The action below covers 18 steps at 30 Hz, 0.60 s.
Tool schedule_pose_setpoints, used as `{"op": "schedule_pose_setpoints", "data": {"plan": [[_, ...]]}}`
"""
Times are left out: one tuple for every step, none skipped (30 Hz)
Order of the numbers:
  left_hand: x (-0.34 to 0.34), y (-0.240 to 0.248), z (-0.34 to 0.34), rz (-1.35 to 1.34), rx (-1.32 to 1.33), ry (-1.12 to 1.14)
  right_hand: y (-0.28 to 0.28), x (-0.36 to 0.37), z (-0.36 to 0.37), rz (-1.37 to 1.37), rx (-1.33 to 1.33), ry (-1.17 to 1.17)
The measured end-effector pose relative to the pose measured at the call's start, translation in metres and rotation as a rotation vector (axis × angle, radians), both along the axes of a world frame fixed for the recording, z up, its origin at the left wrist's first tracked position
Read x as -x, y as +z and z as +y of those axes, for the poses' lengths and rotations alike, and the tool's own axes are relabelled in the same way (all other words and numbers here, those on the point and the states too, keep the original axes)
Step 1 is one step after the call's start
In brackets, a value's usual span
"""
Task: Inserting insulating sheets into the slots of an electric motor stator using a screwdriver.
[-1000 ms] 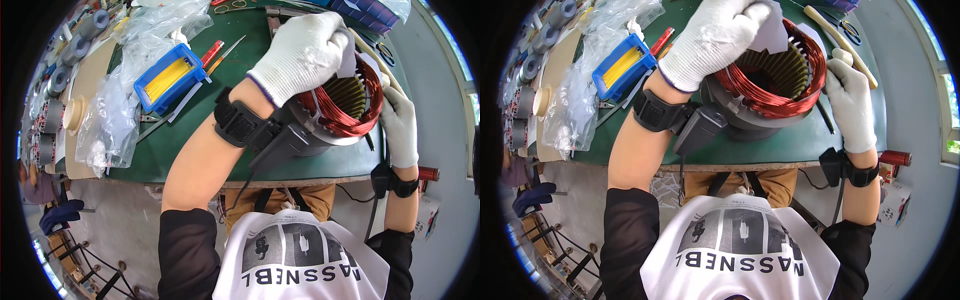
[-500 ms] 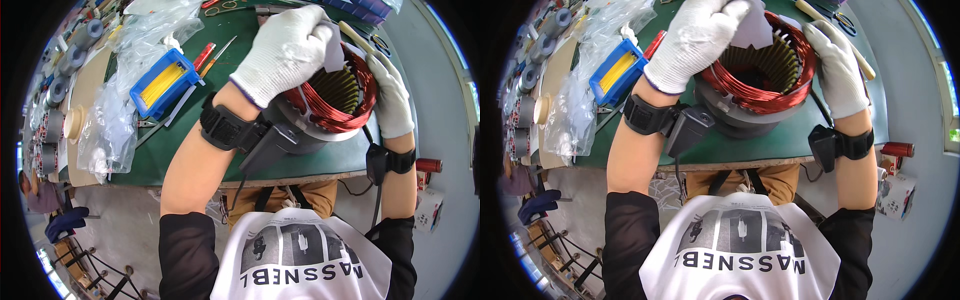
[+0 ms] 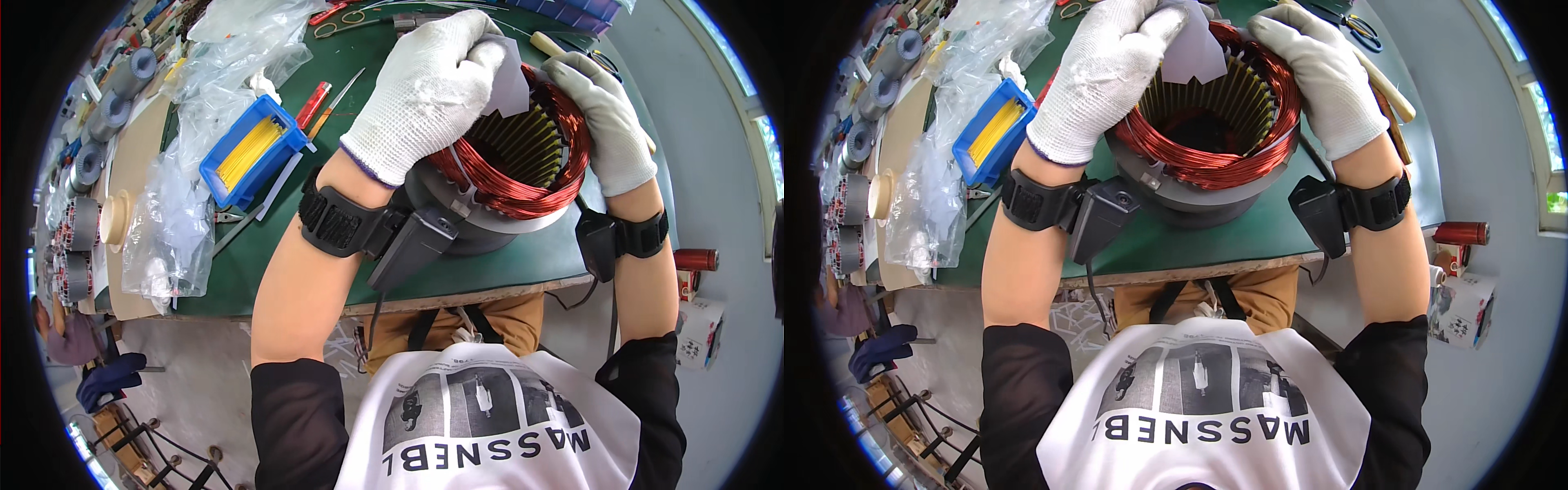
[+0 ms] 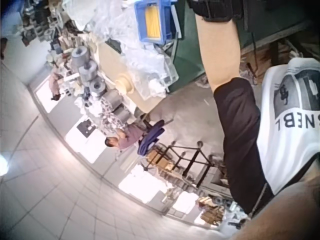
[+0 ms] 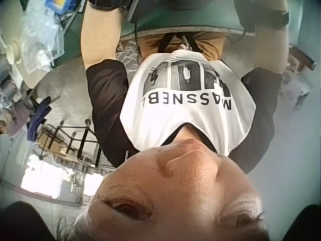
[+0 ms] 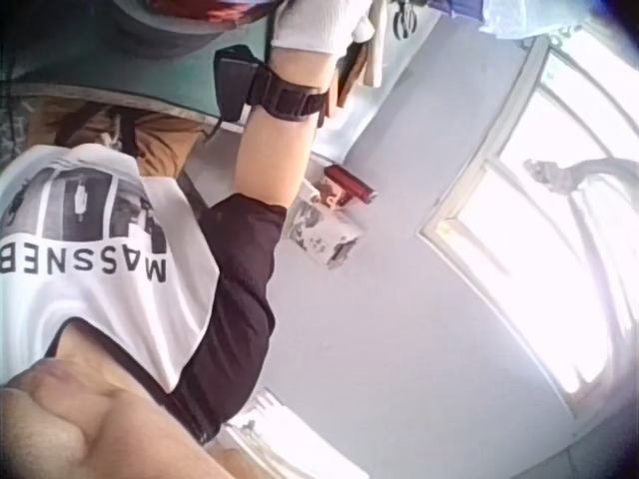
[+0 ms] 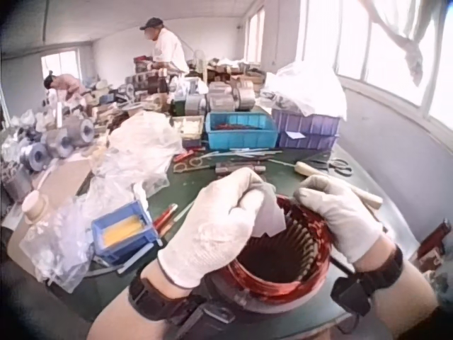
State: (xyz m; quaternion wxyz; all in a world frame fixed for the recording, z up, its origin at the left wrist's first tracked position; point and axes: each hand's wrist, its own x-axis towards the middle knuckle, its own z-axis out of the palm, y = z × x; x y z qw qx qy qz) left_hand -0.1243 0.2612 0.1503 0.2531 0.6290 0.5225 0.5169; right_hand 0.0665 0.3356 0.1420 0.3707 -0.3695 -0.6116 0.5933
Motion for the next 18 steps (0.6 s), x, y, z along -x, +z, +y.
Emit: {"op": "schedule_pose_setpoints", "data": {"plan": [[0.000, 0.005, -0.002, -0.007, 0.004, -0.003, 0.001, -0.001, 0.003, -0.007, 0.004, -0.003], [0.001, 0.009, -0.004, -0.036, 0.036, -0.043, 0.003, -0.001, 0.008, -0.084, -0.037, 0.064], [0.002, 0.010, -0.005, -0.063, 0.065, -0.080, 0.004, 0.000, 0.011, -0.159, -0.081, 0.136], [0.001, 0.007, -0.003, -0.069, 0.066, -0.080, 0.005, 0.000, 0.007, -0.165, -0.080, 0.136], [-0.002, 0.003, -0.001, -0.047, 0.032, -0.033, 0.006, 0.001, -0.003, -0.123, -0.083, 0.089], [-0.003, 0.001, 0.000, -0.021, -0.001, 0.024, 0.006, 0.004, -0.009, -0.075, -0.086, 0.052], [-0.002, 0.000, 0.000, -0.025, -0.001, 0.034, 0.007, 0.002, -0.011, -0.079, -0.086, 0.062], [-0.001, -0.001, 0.000, -0.025, 0.007, 0.027, 0.008, -0.002, -0.012, -0.076, -0.056, 0.073], [-0.001, -0.002, 0.001, -0.030, 0.013, 0.016, 0.008, -0.005, -0.011, -0.077, -0.027, 0.079], [-0.002, -0.002, 0.001, -0.039, 0.012, 0.022, 0.007, -0.005, -0.009, -0.086, -0.028, 0.086], [-0.001, 0.000, 0.000, -0.024, 0.018, 0.032, 0.005, -0.004, -0.008, -0.073, -0.003, 0.062], [-0.001, 0.001, -0.001, -0.012, 0.023, 0.038, 0.004, -0.004, -0.007, -0.062, 0.020, 0.034], [0.001, -0.002, 0.000, -0.023, 0.019, 0.042, 0.002, -0.004, -0.006, -0.012, 0.028, 0.050], [0.004, -0.006, 0.001, -0.011, -0.044, -0.003, 0.002, -0.003, -0.009, -0.023, 0.024, 0.054], [0.006, -0.008, 0.000, 0.005, -0.106, -0.043, 0.002, -0.001, -0.014, 0.015, 0.015, 0.046], [0.006, -0.007, 0.000, -0.001, -0.108, -0.035, 0.001, 0.001, -0.017, 0.054, 0.005, 0.037], [0.004, -0.006, -0.001, -0.029, -0.077, -0.025, -0.003, -0.004, -0.013, 0.080, 0.003, 0.049], [0.004, -0.007, 0.000, -0.056, -0.046, -0.019, -0.005, -0.001, -0.013, 0.076, 0.003, 0.053]]}}
